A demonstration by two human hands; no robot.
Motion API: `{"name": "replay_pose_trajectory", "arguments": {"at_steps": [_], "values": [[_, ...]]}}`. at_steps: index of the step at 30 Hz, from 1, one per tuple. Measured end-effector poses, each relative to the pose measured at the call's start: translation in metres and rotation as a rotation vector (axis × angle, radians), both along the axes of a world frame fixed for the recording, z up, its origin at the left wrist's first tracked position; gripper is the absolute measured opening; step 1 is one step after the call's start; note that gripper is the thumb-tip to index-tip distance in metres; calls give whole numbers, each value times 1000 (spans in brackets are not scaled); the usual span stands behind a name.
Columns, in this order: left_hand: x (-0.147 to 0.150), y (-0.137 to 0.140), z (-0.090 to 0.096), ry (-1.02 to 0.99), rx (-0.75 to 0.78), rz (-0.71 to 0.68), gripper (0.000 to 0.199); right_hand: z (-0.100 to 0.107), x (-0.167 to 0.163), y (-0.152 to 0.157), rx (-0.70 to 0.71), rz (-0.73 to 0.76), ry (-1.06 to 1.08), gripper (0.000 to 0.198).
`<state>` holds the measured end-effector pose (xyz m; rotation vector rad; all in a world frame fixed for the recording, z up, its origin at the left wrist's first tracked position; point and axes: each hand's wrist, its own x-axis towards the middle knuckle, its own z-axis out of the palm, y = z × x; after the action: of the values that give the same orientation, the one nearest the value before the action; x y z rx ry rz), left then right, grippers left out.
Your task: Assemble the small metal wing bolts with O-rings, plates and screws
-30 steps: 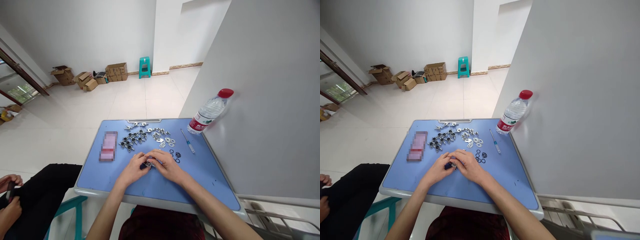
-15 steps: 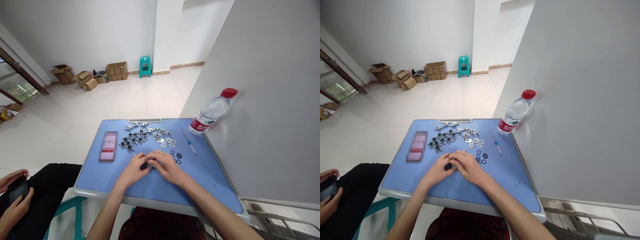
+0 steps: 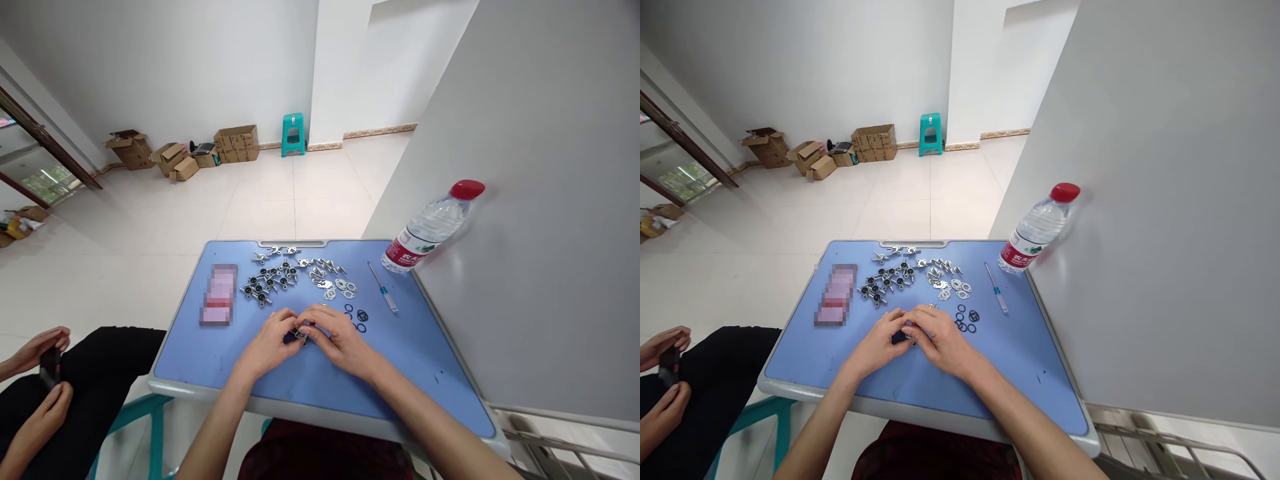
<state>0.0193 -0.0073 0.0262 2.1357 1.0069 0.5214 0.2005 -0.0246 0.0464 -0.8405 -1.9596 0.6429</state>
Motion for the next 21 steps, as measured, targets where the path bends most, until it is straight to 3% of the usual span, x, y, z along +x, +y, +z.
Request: {"name": "replay_pose_trajectory", "arguments": {"at_steps": [8,21], "values": [[0,0,-5,23,25,14,9,0,-8,0,79,3,-81,21],[1,-3,-9,32,12,12,11,-7,-21,0,70,-175,-48,23]]}}
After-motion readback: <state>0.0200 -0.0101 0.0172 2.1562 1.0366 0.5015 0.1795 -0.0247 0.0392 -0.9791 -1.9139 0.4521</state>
